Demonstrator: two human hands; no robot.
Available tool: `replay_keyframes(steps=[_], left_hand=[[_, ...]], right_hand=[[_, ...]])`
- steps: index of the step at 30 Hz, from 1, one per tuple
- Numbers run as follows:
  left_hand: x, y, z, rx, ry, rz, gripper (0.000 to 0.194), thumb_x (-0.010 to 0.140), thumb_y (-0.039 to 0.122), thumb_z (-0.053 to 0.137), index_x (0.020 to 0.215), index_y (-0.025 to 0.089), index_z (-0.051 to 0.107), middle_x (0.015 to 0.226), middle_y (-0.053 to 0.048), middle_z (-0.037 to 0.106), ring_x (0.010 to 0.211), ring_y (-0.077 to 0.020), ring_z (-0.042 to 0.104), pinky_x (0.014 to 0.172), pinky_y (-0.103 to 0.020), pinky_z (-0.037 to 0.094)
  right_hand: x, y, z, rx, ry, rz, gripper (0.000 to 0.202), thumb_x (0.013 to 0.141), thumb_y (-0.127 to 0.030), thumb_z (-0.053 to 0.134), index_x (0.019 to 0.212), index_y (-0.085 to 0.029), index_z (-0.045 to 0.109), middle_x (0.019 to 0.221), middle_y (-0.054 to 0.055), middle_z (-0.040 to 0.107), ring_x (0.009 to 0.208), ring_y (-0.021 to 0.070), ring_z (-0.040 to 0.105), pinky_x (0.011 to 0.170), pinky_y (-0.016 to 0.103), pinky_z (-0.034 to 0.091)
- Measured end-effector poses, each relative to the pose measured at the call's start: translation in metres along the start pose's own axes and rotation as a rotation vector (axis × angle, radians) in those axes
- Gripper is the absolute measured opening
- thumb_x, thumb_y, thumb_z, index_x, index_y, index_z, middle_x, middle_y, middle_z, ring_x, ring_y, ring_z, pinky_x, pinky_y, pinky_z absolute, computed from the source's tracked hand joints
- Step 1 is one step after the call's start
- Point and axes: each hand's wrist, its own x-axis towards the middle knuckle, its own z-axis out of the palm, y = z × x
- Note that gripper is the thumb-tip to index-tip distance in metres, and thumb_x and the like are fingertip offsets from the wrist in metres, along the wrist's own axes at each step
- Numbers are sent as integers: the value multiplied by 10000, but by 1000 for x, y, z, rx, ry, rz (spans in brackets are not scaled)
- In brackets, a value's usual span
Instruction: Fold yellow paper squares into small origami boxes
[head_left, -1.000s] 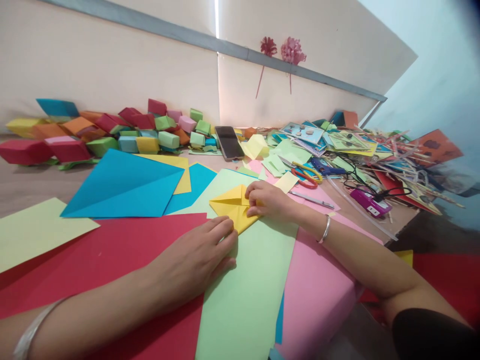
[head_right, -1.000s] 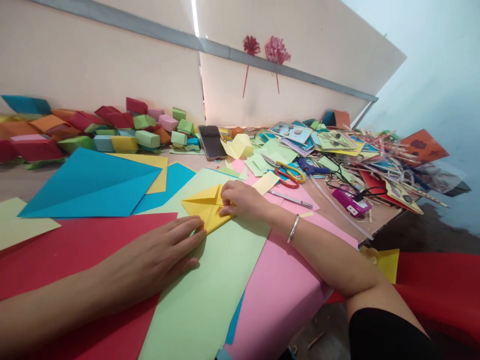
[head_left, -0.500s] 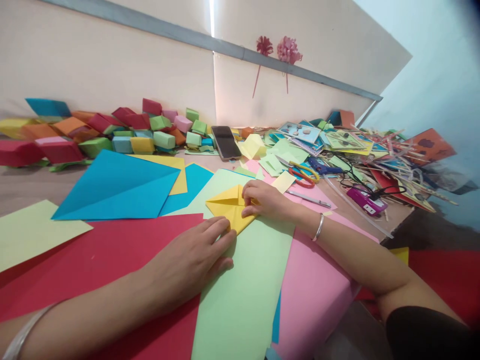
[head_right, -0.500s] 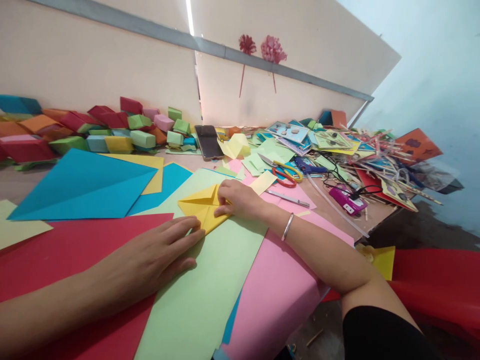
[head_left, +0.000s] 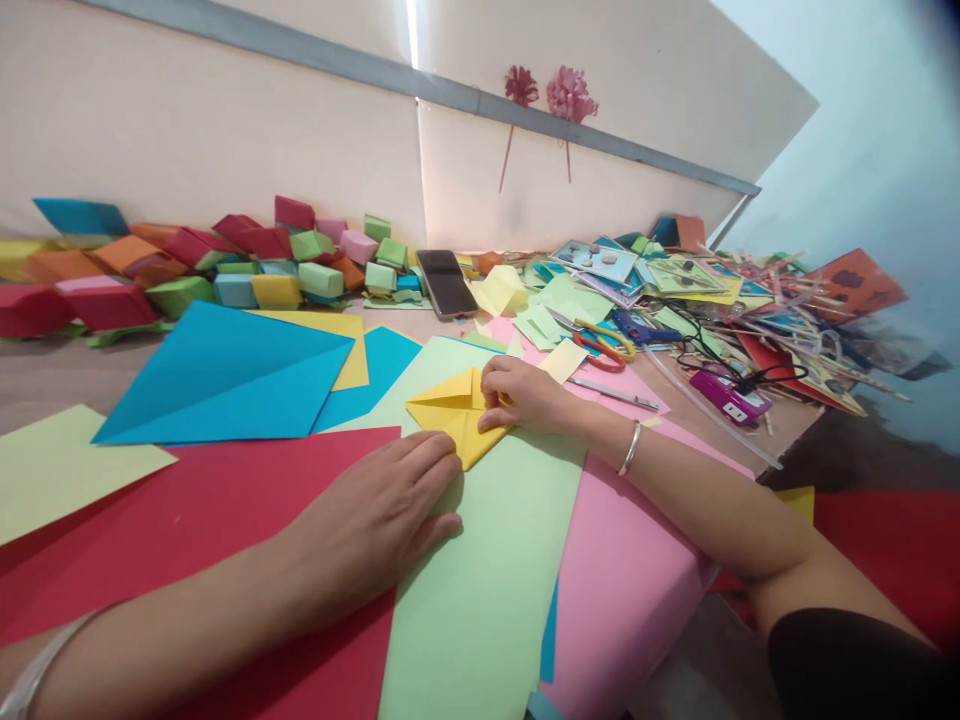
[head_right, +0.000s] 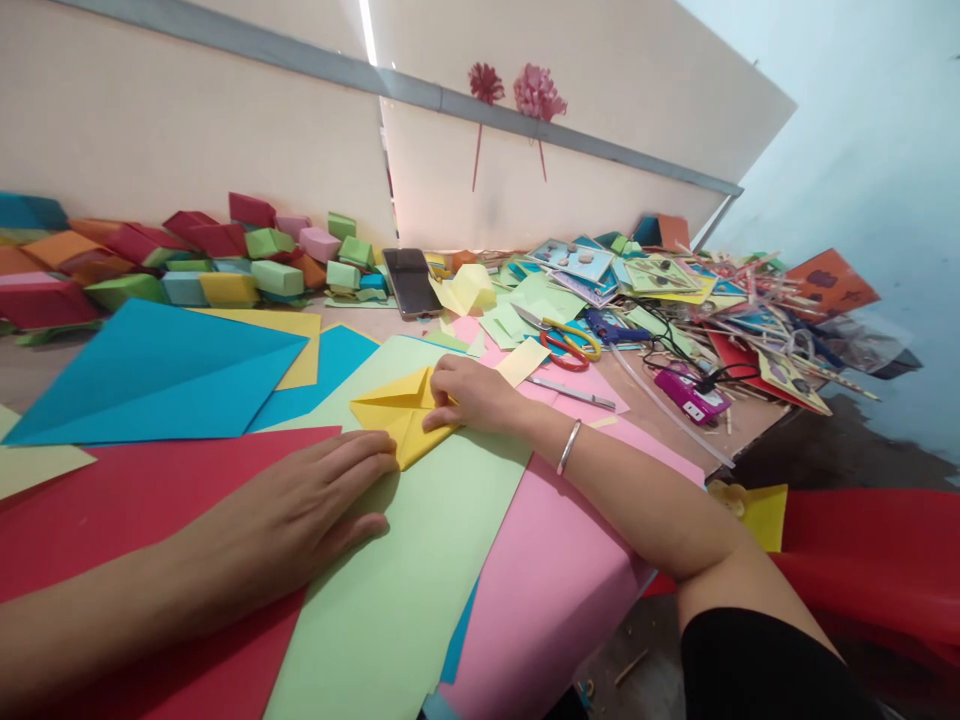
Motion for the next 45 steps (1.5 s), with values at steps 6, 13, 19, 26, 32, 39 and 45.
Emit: replay_keyframes(steps=[6,13,19,26,32,39,45], left_hand=[[-3,-2,4,8,43,8,263,924,335,532,1099,156,614,1176,-146,636,987,-283,616,795,-381,533],[1,2,-2,-8,-16,8,187,916,264,544,1062,184,629,1120,-105,632,993,-282,611,817,-404,526],[2,-1,-1,15,-16,15,203,896,267,584,1074,185,635,1162,-121,642,998,-287,626,793,-383,540],[-2,-13,7,9,146,65,439,991,477,378,1129,155,641,1177,-150,660,982,-269,647,773,-349,544],[4,-14,12,101,138,123,427,961,465,483,1282,217,618,1049,-103,658,967,-280,620,780,-370,518],[4,-14,15,180,162,188,511,964,500,462,1321,160,595,1440,-143,541,1159,-311,586,893,-400,481],[5,-18,20,216,135,185,580,983,549,368,1404,184,530,1422,-105,577,1223,-306,573,928,-410,459]], right_hand=[[2,-1,-2,21,-11,4,337,750,-301,808,681,-160,510,891,20,522,829,147,487,668,244,344],[2,0,-2,54,-9,-11,326,761,-281,799,672,-157,510,866,7,497,802,136,475,658,235,338],[2,-1,-3,32,-19,-11,325,770,-289,789,671,-158,509,876,14,507,845,151,490,680,243,351],[3,0,-3,23,-21,-33,302,771,-284,789,691,-155,528,888,14,503,843,147,491,672,236,351],[3,2,-2,30,-18,-36,300,770,-293,790,693,-156,535,883,10,501,841,144,494,667,235,349],[5,4,-1,26,-24,-27,271,802,-263,754,693,-157,531,887,14,497,826,139,487,664,236,356],[-1,-13,-7,-84,-43,43,281,817,-390,730,812,-157,571,945,56,510,918,190,474,760,280,366]])
